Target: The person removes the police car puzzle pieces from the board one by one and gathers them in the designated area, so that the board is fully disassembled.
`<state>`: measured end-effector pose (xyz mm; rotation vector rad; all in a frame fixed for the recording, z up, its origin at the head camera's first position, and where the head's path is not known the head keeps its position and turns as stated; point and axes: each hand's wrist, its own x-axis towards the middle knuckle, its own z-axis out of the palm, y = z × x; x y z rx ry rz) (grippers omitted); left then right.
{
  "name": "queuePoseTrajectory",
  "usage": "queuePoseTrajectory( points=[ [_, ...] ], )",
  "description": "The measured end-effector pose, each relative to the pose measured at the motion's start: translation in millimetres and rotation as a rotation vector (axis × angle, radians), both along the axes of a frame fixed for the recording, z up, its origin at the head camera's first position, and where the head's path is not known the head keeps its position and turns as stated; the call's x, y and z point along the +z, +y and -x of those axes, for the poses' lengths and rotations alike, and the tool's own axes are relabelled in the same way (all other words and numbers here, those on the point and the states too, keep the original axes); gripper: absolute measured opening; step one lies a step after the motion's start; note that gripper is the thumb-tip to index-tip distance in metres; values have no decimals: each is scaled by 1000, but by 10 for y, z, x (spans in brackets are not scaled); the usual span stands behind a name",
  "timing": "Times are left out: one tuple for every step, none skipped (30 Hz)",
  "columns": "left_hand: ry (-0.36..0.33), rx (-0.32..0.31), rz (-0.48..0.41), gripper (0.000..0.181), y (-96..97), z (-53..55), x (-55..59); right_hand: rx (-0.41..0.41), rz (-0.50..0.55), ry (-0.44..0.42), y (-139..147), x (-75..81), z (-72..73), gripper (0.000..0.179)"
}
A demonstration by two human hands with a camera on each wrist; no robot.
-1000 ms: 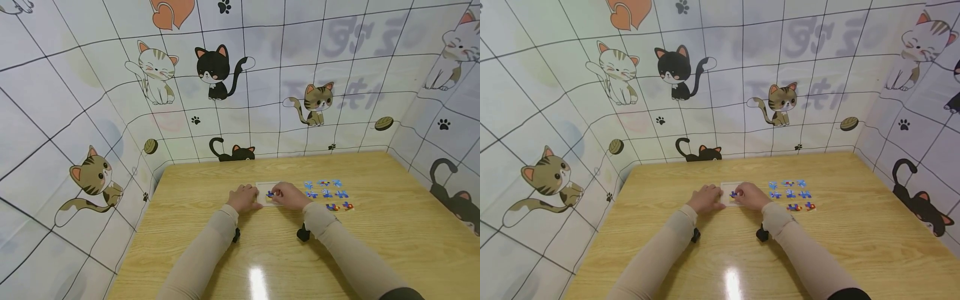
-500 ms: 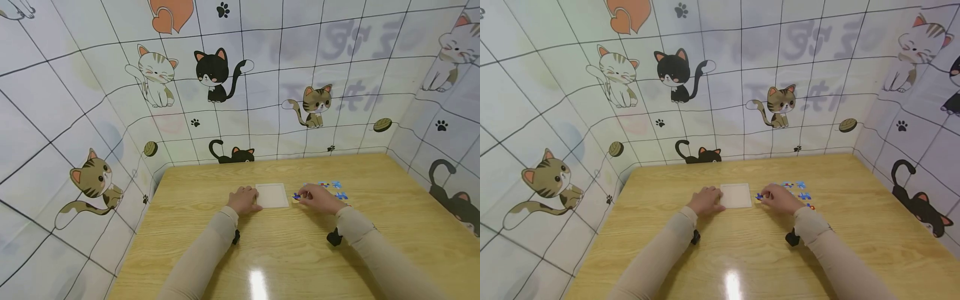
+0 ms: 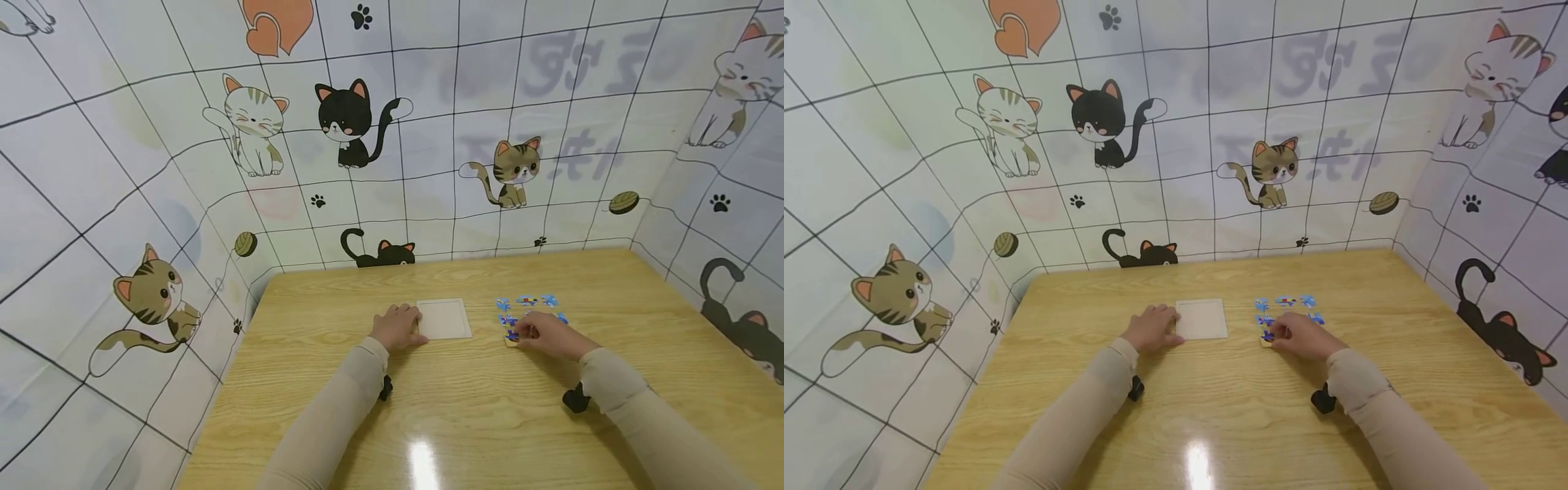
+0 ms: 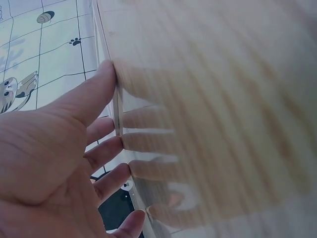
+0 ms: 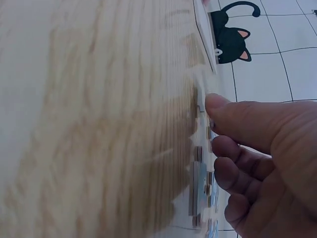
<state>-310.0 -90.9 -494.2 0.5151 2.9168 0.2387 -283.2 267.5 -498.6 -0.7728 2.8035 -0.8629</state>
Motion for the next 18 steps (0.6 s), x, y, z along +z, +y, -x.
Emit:
queuePoseTrajectory(
  points=[
    [1,1,-5,57,-5,-6,14,4,-11,0,3,0,-3,16],
    [-3,3,-9,57,-8,-9,24,14,-16,-1,6,0,-4,13],
    [-5,5,-12,58,-12,-11,31,20,-21,0,6,-3,-4,13],
    [-6,6,-12,58,-17,-9,31,28,-24,1,5,-3,-5,12],
    [-5,7,-15,59,-19,-7,29,29,-22,1,2,-8,-5,12],
    [-6,9,-14,59,-21,-3,21,31,-21,4,0,-14,-5,12],
    [-5,10,-16,60,-21,0,11,33,-18,4,-2,-19,-6,13],
    [-5,12,-16,61,-21,5,0,36,-15,7,-2,-26,-5,14],
    [-5,13,-14,61,-20,11,-12,36,-14,11,-4,-33,-5,15],
    [-6,14,-13,62,-19,19,-23,35,-13,11,-3,-39,-4,16],
    [-11,16,-17,63,-17,28,-31,29,-11,6,0,-45,-4,18],
    [-16,16,-20,65,-17,41,-42,25,-6,1,6,-47,-5,19],
    [-20,17,-29,67,-17,54,-50,18,2,-6,12,-46,-6,18],
    [-29,19,-44,68,-17,64,-51,7,8,-13,23,-45,-6,20],
    [-40,21,-66,70,-17,76,-51,-6,17,-21,34,-40,-8,23],
    [-48,22,-92,71,-22,93,-52,-18,24,-28,49,-35,-7,25],
    [-59,25,-121,71,-30,102,-37,-30,34,-36,62,-25,-6,27],
    [-65,25,-149,70,-44,108,-18,-35,37,-31,77,-11,-5,29]
  ],
)
